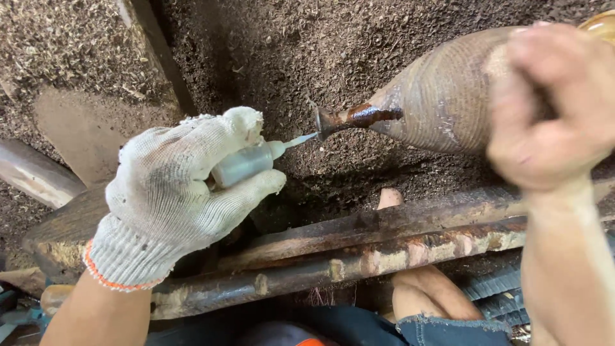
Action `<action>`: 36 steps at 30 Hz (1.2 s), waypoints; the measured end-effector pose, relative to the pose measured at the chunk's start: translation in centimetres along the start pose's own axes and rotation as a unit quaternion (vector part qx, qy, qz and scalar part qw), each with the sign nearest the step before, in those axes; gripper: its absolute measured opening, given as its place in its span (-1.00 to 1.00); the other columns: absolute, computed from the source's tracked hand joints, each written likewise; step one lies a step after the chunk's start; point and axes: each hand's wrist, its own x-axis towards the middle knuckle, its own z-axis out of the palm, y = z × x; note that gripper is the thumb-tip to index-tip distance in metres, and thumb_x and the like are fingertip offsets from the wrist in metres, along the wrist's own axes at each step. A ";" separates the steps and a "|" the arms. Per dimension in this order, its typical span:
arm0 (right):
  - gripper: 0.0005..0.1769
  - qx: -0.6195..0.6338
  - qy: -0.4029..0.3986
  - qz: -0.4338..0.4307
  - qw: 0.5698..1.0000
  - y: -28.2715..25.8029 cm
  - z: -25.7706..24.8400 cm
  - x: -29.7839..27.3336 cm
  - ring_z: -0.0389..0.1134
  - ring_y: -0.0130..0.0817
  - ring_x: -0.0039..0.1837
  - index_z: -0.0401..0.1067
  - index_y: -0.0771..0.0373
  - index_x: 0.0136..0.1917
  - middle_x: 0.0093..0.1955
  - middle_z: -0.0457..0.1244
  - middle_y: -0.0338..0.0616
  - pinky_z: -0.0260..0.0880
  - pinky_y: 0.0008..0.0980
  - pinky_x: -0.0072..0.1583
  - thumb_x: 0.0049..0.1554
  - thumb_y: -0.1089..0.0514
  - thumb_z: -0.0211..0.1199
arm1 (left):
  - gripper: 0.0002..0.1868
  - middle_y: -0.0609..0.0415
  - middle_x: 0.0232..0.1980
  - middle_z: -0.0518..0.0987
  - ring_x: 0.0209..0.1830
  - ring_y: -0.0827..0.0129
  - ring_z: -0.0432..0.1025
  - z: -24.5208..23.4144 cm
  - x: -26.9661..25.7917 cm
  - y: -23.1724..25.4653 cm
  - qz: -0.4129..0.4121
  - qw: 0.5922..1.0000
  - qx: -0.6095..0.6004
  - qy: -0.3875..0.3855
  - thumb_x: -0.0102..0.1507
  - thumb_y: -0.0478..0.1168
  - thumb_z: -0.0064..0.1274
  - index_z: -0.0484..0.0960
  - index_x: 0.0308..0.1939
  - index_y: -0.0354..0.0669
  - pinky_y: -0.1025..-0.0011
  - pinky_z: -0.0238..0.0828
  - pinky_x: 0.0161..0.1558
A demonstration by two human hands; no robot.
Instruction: The person shapes a wooden vase on a lathe using a chisel, then applies a dark finish with a squeeze bottle while the piece rotates. The person holds the workpiece with one hand and guides the tool or applicator with the other.
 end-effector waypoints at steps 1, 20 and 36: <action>-0.74 -0.025 0.026 -0.059 0.998 -0.5 -0.1 -0.3 0.40 -0.03 0.35 0.45 0.36 0.30 0.28 0.38 0.11 0.40 -0.17 0.43 0.39 0.28 0.09 | -0.42 -0.01 -0.21 0.68 -0.29 0.24 0.63 0.1 0.0 -0.2 -0.007 1.000 0.004 -0.013 0.10 -0.10 0.47 0.60 0.07 -0.34 0.39 0.56 -0.23; -0.69 -0.020 0.023 -0.078 0.996 0.4 -0.9 1.7 0.41 -0.13 0.35 0.54 0.32 0.18 0.23 0.38 -0.02 0.34 -0.21 0.46 0.49 0.25 -0.05 | -0.46 -0.09 -0.07 0.68 -0.13 0.28 0.64 6.9 3.5 5.7 0.139 0.982 -0.092 0.093 0.23 -0.14 0.41 0.54 0.11 -0.44 0.42 0.60 -0.12; -0.78 0.011 -0.025 0.030 0.999 -0.3 -1.4 3.8 0.46 -0.17 -0.08 0.61 0.32 0.08 -0.07 0.42 -0.03 0.40 -0.23 -0.06 0.45 0.22 0.17 | -0.44 -0.02 -0.07 0.67 -0.18 0.25 0.64 7.6 3.9 6.2 0.119 0.990 -0.046 0.065 0.28 -0.15 0.44 0.50 0.20 -0.32 0.42 0.58 -0.18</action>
